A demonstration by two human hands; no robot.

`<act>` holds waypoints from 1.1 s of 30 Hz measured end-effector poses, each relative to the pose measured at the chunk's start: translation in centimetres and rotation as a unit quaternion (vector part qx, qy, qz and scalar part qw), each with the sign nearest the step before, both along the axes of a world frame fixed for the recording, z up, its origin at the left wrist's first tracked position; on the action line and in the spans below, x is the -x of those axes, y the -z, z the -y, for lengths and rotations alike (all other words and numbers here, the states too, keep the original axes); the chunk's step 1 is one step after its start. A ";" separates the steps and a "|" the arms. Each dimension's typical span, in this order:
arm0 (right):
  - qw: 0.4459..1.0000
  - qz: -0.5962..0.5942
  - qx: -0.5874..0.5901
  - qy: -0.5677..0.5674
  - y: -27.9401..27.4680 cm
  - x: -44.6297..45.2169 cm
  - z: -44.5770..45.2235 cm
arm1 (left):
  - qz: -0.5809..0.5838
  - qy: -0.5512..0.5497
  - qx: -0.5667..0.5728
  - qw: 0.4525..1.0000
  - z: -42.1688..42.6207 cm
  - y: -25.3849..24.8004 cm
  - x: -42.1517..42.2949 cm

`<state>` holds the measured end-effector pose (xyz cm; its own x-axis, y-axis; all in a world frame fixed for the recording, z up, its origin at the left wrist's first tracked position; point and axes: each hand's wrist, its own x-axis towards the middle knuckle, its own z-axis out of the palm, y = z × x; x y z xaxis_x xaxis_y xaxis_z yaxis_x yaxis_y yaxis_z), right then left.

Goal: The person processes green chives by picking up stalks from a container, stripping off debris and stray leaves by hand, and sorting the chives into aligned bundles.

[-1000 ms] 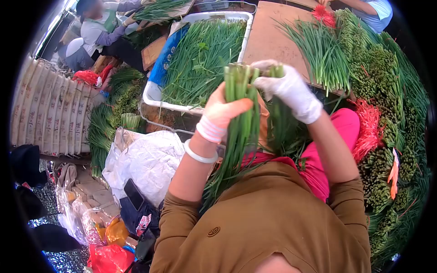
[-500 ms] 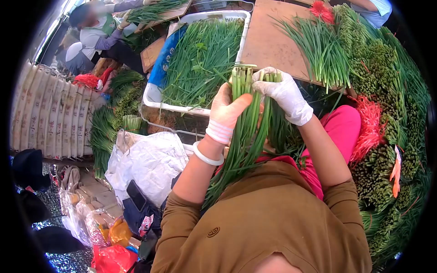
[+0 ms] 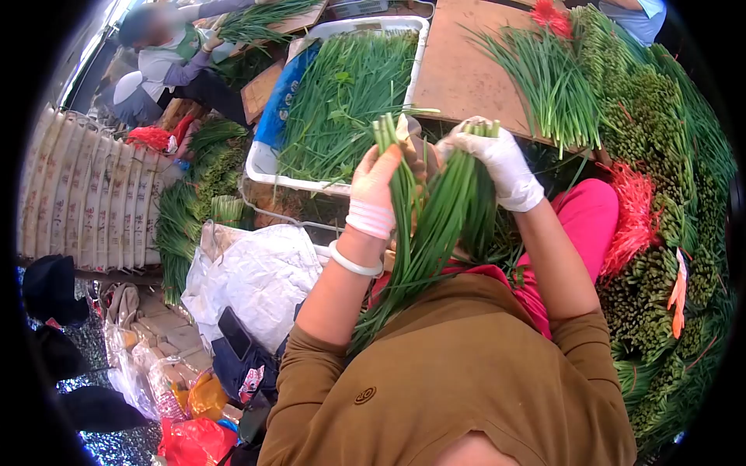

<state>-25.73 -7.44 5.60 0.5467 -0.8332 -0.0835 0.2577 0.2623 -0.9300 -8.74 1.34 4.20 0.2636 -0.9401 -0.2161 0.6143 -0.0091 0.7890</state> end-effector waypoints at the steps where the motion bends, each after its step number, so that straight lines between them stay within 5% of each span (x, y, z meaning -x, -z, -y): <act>1: 1.000 0.008 -0.012 -0.015 -0.4 0.7 0.2 | -0.003 -0.001 -0.006 1.000 0.0 0.5 -1.0; 13: 0.998 -0.033 0.050 -0.030 -0.3 -1.6 0.0 | 0.121 0.159 0.032 0.979 -0.2 0.3 1.2; 19: 0.990 -0.095 0.106 0.015 1.1 -0.7 0.6 | 0.018 0.090 -0.008 0.996 -0.3 0.7 0.2; 23: 0.996 -0.043 0.081 -0.009 1.0 -0.6 0.4 | 0.125 0.052 0.015 0.991 0.0 2.1 0.0; 29: 0.996 -0.033 0.074 -0.036 0.7 -0.2 0.3 | 0.002 0.055 -0.007 0.998 -0.3 1.6 -0.8; 33: 0.997 -0.027 0.049 -0.049 0.4 -0.6 0.2 | 0.277 0.080 0.019 0.957 0.2 2.3 -1.7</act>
<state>-25.17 -7.60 5.23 0.6235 -0.7810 -0.0359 0.1838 0.1911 -0.9642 -7.09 1.14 1.89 0.1798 -0.9824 -0.0498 0.0955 -0.0330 0.9949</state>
